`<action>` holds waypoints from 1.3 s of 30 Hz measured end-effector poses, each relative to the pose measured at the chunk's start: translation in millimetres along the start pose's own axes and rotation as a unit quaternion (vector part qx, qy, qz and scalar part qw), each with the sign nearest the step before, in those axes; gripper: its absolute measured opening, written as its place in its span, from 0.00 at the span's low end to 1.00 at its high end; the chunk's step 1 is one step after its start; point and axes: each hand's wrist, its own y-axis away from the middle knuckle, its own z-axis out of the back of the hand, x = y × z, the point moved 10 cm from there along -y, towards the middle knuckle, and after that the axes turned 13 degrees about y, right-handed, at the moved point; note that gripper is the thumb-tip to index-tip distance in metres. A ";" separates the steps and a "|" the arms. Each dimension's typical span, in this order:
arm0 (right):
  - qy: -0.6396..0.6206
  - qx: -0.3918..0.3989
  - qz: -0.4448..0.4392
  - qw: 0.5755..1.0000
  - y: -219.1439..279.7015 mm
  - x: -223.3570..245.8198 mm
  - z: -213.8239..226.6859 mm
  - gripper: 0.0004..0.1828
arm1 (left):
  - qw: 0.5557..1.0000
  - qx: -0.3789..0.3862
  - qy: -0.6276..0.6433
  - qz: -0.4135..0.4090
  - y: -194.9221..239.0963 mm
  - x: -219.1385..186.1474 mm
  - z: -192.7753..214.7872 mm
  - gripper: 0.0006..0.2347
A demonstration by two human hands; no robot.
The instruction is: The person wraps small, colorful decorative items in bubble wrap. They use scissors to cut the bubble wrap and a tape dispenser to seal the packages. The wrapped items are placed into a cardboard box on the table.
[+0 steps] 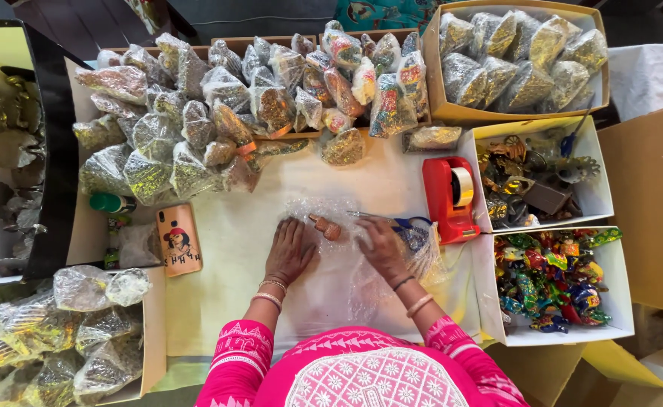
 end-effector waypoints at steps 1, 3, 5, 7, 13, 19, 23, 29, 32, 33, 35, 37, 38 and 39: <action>0.002 -0.002 -0.002 1.000 5.3 -4.9 10.2 0.23 | 1.000 0.001 0.001 -0.003 -0.2 -0.2 0.1 0.30; 0.102 -0.083 -0.061 0.989 20.6 -24.0 48.4 0.22 | 1.000 0.000 0.013 0.008 -0.1 1.3 -0.3 0.30; 0.149 -0.104 -0.083 0.980 37.4 -38.7 67.6 0.23 | 1.000 -0.001 0.018 0.004 -0.2 0.5 1.8 0.29; 0.198 -0.126 -0.108 0.966 60.3 -48.6 84.1 0.24 | 1.000 0.001 0.025 -0.004 0.4 -0.3 -0.6 0.29; 0.198 -0.015 -0.098 0.975 135.2 -72.5 39.9 0.20 | 0.999 -0.029 0.036 -0.023 2.8 -1.2 2.7 0.28; 0.036 -0.143 -0.261 0.954 162.3 -94.0 80.4 0.11 | 0.991 -0.061 0.120 0.002 0.2 -6.6 11.9 0.28; 0.161 -0.162 -0.231 0.946 137.9 -90.5 101.7 0.22 | 0.990 -0.100 0.098 -0.016 -6.9 -31.3 21.4 0.30; 0.122 -0.132 -0.304 0.936 129.4 -127.9 83.4 0.10 | 0.987 -0.086 0.138 0.013 -22.6 -32.4 5.2 0.39; 0.022 -0.218 -0.315 0.923 101.3 -87.1 117.5 0.12 | 0.985 -0.078 0.142 0.056 -28.7 -24.0 1.5 0.40; -0.019 -0.232 -0.311 0.922 90.3 -72.6 125.7 0.15 | 0.985 -0.064 0.148 0.068 -31.5 -22.1 -2.1 0.40; -0.038 -0.237 -0.225 0.944 63.1 -38.7 120.3 0.14 | 0.984 -0.062 0.151 0.065 -35.2 -28.2 6.3 0.40; -0.057 -0.241 -0.137 0.959 41.8 -8.8 104.7 0.14 | 0.985 -0.061 0.152 0.060 -37.8 -37.0 16.0 0.40; -0.037 -0.182 -0.161 0.969 32.1 -7.8 80.4 0.12 | 0.980 -0.066 0.184 0.039 -38.4 -45.7 22.3 0.39; -0.015 -0.121 -0.183 0.975 24.2 -7.3 56.0 0.10 | 0.974 -0.069 0.216 0.018 -39.2 -54.8 28.3 0.38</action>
